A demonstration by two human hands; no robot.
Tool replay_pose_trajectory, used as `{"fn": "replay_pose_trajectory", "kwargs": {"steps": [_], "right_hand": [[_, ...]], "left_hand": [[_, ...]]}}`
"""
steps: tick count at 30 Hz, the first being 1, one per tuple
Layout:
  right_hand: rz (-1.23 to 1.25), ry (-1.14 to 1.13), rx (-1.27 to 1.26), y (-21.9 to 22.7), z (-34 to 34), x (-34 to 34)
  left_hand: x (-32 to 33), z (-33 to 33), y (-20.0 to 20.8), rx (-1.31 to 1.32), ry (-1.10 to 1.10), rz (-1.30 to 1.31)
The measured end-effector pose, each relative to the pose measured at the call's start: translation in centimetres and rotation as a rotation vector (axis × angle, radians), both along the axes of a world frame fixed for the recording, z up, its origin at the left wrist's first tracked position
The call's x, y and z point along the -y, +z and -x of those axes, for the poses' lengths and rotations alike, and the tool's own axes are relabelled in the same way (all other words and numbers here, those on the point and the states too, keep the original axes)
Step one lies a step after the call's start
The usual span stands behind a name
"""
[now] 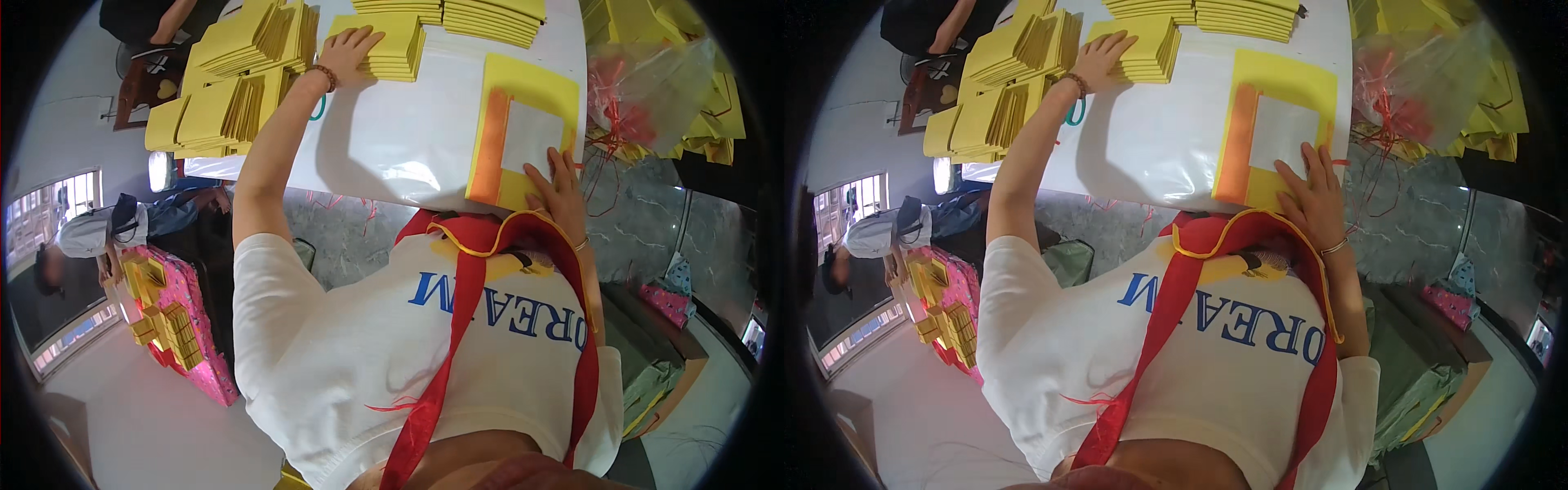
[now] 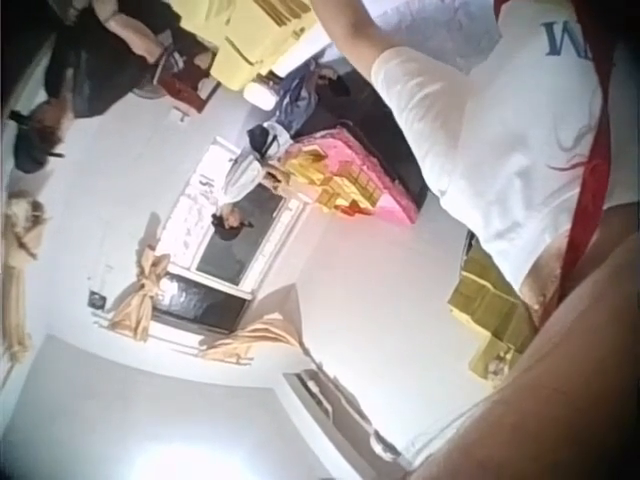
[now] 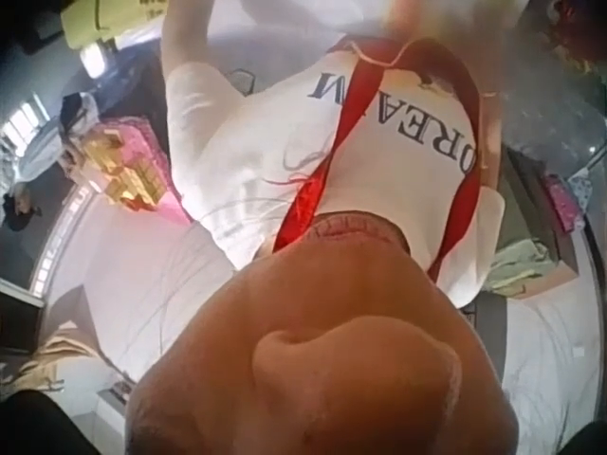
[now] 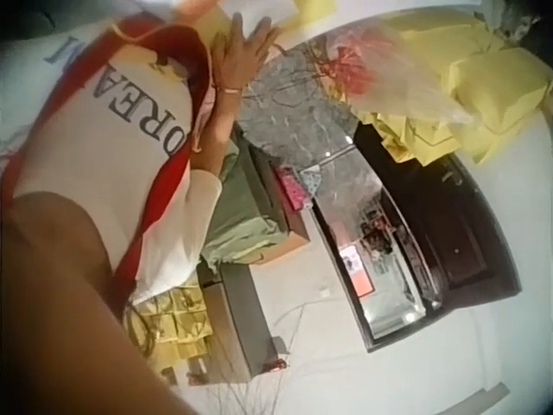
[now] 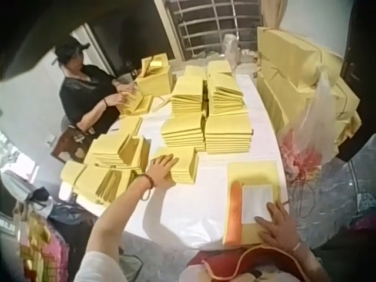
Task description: Folding and organizing stacks of yellow paper sheets with silver foil squares.
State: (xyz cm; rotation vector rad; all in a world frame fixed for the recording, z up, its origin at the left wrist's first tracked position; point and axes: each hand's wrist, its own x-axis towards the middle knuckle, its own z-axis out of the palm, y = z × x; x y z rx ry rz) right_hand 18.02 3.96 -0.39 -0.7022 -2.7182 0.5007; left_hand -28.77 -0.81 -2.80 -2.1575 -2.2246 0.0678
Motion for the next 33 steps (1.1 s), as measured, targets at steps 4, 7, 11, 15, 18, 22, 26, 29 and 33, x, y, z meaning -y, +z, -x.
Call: {"fn": "replay_pose_trajectory", "kwargs": {"steps": [4, 7, 11, 15, 18, 22, 26, 29, 33], "right_hand": [[-0.008, 0.006, -0.002, 0.0, 0.0, 0.1], [0.001, 0.006, -0.023, 0.0, -0.2, 0.2], [-0.002, -0.028, 0.018, -0.8, -0.8, 0.2], [-0.008, -0.027, -0.004, -0.7, -0.4, 0.0], [-0.003, -0.032, -0.081, -1.2, -0.7, -0.7], [0.864, -0.296, -0.703, -1.0, -2.0, -1.2], [0.942, -0.346, -0.918, -1.5, -3.3, -1.5], [0.833, -0.307, -0.730, -2.3, -3.8, -1.3], [0.715, -0.277, -0.652, -2.9, -3.7, -1.1]], "left_hand": [[-0.2, -0.2, 1.4, -0.051, 0.059, 0.027], [-0.4, -2.5, 2.6, -0.034, 0.067, -0.098], [-0.3, -10.6, 4.1, 0.385, -0.178, -0.434], [2.7, -22.2, 4.1, 0.547, -0.525, -0.376], [4.2, -25.7, 4.3, 0.452, -0.560, -0.218], [4.7, -26.1, 3.6, 0.372, -0.550, -0.223], [4.6, -26.0, 3.7, 0.446, -0.560, -0.219], [4.4, -25.9, 3.9, 0.647, -0.580, -0.187], [3.9, -25.8, 4.7, 0.997, -0.274, -0.005]]}}
